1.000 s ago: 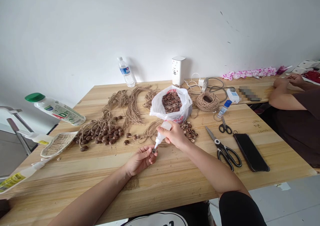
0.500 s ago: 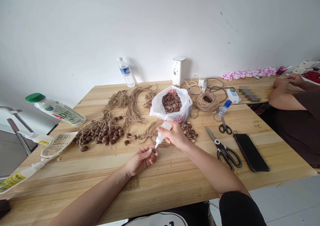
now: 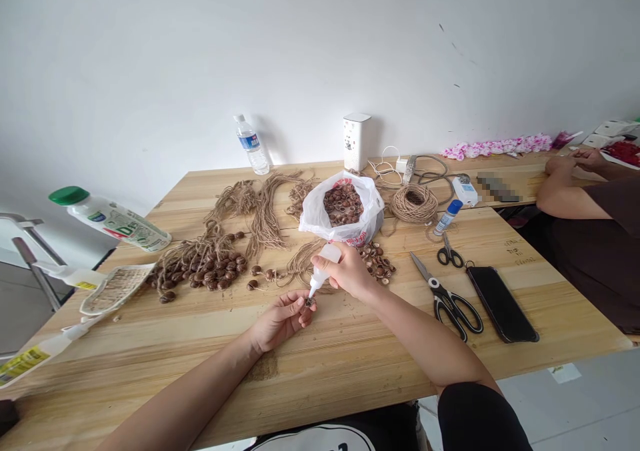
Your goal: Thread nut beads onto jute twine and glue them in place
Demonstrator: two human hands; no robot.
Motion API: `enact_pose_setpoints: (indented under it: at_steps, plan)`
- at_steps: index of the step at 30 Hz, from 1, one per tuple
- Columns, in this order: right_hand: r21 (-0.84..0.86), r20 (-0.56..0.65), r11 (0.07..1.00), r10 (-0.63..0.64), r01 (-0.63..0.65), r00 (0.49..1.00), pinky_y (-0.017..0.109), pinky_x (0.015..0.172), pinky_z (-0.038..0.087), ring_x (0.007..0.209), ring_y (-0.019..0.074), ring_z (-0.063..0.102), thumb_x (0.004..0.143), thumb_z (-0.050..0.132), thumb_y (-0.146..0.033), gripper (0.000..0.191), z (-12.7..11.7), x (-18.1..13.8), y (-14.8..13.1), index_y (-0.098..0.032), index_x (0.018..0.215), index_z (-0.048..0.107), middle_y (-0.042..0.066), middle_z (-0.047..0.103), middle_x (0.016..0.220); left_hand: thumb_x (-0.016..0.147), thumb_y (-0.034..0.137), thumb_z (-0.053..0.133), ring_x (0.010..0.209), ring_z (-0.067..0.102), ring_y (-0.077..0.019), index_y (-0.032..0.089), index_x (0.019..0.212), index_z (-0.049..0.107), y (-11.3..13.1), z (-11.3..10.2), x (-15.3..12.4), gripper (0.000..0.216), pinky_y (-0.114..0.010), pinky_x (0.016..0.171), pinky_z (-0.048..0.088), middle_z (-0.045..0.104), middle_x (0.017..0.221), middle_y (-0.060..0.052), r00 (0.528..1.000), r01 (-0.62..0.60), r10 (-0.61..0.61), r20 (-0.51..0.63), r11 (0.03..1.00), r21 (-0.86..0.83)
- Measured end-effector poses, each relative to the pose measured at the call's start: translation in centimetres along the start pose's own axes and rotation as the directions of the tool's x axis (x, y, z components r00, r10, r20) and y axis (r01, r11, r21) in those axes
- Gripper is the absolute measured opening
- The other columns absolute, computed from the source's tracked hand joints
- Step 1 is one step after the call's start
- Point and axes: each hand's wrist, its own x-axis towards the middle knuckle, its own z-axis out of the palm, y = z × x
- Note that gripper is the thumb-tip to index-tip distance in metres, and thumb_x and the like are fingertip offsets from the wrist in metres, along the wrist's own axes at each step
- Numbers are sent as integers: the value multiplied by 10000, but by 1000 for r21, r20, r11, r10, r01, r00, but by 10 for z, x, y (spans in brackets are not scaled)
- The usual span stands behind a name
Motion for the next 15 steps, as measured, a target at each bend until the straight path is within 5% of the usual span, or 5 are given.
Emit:
enact_pose_setpoints:
  at_steps: [15]
  plan:
    - [-43, 2, 999, -25, 25, 1000, 165, 278, 291, 351, 40, 380, 689, 700, -426, 326, 1, -1, 2, -151, 802, 566, -39, 532, 602, 710, 233, 720, 513, 506, -82, 134, 870, 679, -1, -2, 1, 193, -251, 559, 385, 695, 767, -87, 1000, -6, 6, 11, 1000, 23]
